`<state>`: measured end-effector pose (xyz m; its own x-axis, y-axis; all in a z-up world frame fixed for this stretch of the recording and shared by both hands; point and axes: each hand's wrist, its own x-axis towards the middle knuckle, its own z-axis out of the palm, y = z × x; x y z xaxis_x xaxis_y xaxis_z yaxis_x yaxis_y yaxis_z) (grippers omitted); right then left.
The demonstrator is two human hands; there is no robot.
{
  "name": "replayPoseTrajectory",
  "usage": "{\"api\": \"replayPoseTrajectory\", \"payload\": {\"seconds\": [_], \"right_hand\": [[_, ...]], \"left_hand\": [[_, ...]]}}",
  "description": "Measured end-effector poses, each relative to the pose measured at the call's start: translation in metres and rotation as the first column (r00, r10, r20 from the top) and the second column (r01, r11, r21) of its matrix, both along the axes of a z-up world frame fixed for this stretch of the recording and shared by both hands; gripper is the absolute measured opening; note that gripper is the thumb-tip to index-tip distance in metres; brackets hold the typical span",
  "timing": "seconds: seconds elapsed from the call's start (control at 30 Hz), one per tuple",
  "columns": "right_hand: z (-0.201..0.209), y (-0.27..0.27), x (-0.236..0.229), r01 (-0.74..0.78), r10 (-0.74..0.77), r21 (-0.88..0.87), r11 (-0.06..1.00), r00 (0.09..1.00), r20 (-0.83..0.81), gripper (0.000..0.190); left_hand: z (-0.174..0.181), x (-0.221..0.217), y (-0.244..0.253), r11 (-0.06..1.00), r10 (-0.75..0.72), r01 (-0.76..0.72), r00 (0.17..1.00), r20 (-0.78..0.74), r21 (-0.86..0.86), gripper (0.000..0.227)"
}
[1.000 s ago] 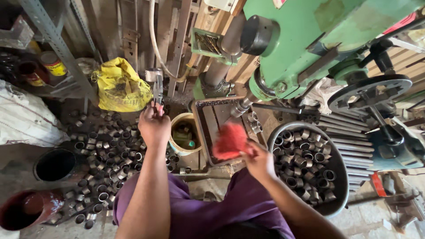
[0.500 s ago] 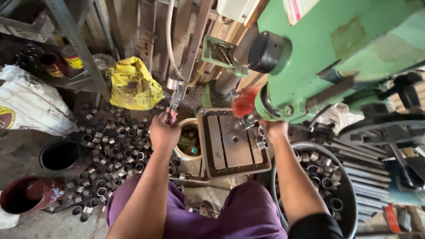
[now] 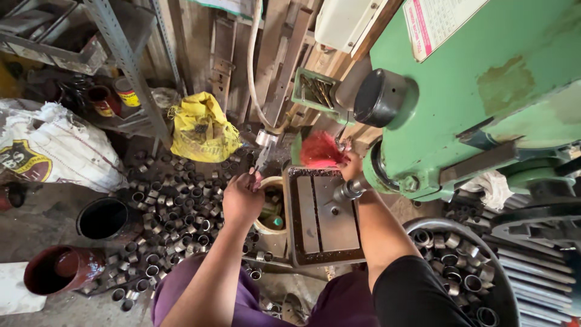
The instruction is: The person operates a drill press to machine small metal parts. They pick up a part from a bowl, place it under the drill, lower the drill head to machine it, and then remove the finished part. This process is repeated for multiple parts.
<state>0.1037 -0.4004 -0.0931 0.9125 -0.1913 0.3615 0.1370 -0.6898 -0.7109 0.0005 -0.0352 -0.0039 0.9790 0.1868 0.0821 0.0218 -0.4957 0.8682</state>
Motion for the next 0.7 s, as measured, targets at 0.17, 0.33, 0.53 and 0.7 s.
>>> {"api": "replayPoseTrajectory", "payload": {"seconds": [0.17,0.33,0.53,0.7], "right_hand": [[0.005,-0.008,0.009,-0.063,0.061,-0.003,0.998,0.975,-0.214,0.033],[0.014,-0.022,-0.007,0.02,-0.153,-0.431,0.902,0.948,-0.277,0.049],[0.04,-0.048,-0.113,0.065,-0.203,-0.413,0.908,0.932,-0.299,0.04],[0.06,-0.043,-0.234,0.152,-0.087,0.148,0.977,0.923,-0.376,0.044]], "left_hand": [[0.006,0.002,-0.002,0.999,-0.019,0.02,0.999,-0.025,0.025,0.021],[0.017,0.0,0.002,0.996,-0.072,0.079,0.986,-0.153,0.043,0.025],[0.001,-0.004,0.028,0.86,-0.119,0.344,0.853,-0.507,0.376,0.037],[-0.026,-0.01,0.066,0.688,0.081,0.486,0.687,-0.722,0.539,0.054]]}}
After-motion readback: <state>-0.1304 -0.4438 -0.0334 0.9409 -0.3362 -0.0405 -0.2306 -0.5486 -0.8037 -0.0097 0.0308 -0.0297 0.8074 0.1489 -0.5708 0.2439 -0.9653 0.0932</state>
